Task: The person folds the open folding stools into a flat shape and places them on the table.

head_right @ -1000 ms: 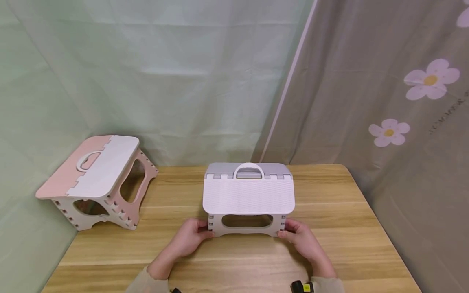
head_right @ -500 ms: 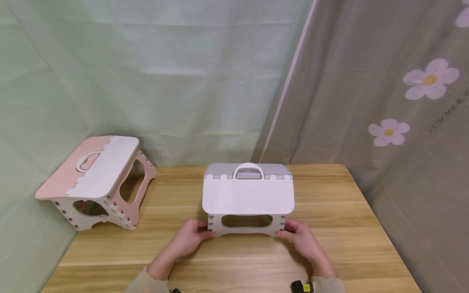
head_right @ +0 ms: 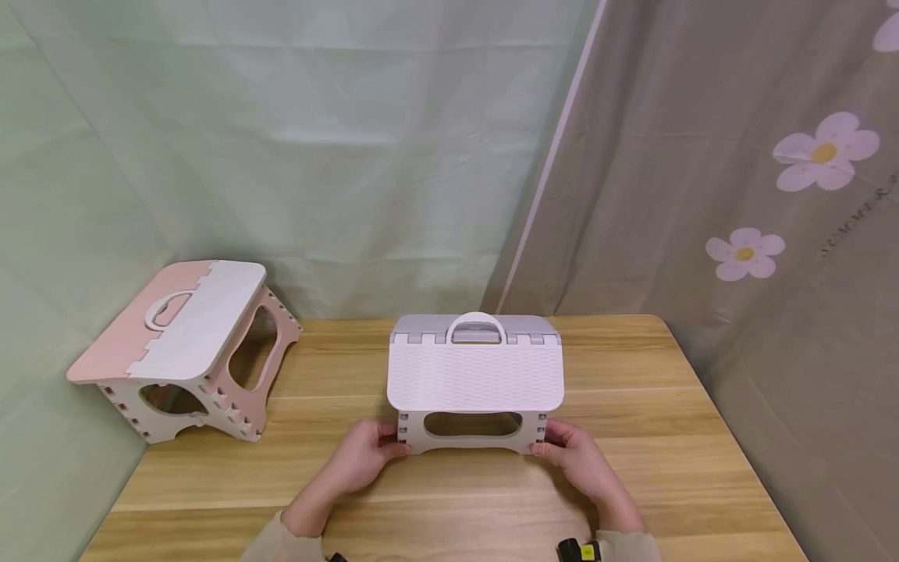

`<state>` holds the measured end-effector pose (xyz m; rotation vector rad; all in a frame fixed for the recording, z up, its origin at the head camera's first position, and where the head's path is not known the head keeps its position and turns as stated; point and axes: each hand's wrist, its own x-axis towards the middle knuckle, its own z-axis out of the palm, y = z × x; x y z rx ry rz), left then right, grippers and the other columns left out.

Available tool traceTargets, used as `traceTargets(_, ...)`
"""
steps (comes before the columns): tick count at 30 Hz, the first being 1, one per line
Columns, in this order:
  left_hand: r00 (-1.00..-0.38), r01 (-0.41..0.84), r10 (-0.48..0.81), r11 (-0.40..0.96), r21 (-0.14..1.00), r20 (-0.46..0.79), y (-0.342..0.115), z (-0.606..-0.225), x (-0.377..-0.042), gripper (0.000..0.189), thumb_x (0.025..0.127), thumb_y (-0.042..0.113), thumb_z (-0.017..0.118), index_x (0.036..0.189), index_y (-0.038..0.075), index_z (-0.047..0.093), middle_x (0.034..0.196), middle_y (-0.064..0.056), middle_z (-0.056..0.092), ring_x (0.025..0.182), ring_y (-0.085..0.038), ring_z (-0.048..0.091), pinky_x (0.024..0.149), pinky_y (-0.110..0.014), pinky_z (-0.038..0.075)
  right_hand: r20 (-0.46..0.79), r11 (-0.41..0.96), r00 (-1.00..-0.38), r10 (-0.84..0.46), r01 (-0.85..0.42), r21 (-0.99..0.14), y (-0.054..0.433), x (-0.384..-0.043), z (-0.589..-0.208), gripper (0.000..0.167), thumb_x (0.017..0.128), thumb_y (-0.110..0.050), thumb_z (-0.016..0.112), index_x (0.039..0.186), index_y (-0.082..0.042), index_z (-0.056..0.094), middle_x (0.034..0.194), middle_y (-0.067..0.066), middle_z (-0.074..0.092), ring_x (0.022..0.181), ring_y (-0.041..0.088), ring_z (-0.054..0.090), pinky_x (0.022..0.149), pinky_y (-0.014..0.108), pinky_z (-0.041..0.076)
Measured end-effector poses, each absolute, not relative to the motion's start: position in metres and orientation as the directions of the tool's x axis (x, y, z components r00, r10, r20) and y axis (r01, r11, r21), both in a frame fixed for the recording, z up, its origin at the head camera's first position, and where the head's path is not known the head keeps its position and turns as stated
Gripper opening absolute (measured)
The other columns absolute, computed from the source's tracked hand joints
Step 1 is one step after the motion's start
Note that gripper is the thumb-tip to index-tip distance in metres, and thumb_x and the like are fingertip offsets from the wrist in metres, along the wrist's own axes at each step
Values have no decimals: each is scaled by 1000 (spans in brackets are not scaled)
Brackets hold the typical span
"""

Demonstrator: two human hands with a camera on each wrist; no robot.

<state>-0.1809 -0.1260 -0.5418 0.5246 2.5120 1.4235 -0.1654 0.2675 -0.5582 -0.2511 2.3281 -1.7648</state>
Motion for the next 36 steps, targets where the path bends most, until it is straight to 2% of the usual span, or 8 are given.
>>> traceTargets(8,-912,204,411,461,864,-4,-126,-541,-182,12,96,4,78,107,0,81,98,-3,80,75,-11,63,65,-25,51,-51,278,-964,-260,-24,-960,268,-166,-557,42,101,-9,73,135,14,63,129,27,71,108,8,68,95,22,52)
traceTargets(13,-913,206,408,468,860,-3,-126,-541,-183,11,96,5,78,106,0,81,95,-1,79,71,-9,60,62,-25,49,-48,283,-965,-259,-28,-959,268,-167,-556,41,101,-9,73,134,12,64,129,26,71,108,7,68,96,22,51)
traceTargets(23,-916,199,402,477,856,-11,-125,-539,-185,14,97,6,78,108,-1,81,98,-3,80,74,-12,62,64,-26,50,-44,285,-965,-258,-33,-958,268,-167,-554,40,101,-9,73,133,13,64,127,26,71,107,7,68,95,22,52)
traceTargets(29,-916,196,401,484,853,-18,-124,-540,-184,14,97,6,77,109,0,81,100,-3,80,74,-11,61,65,-26,49,-44,291,-965,-260,-35,-956,268,-166,-556,39,101,-9,72,133,13,65,127,26,71,107,7,68,95,22,51)
traceTargets(36,-918,201,396,494,846,-13,-125,-543,-183,9,97,6,77,104,2,81,92,1,78,68,-7,57,62,-26,47,-48,279,-960,-277,-32,-960,268,-166,-558,40,102,-8,71,134,15,63,127,28,71,107,8,68,95,22,52)
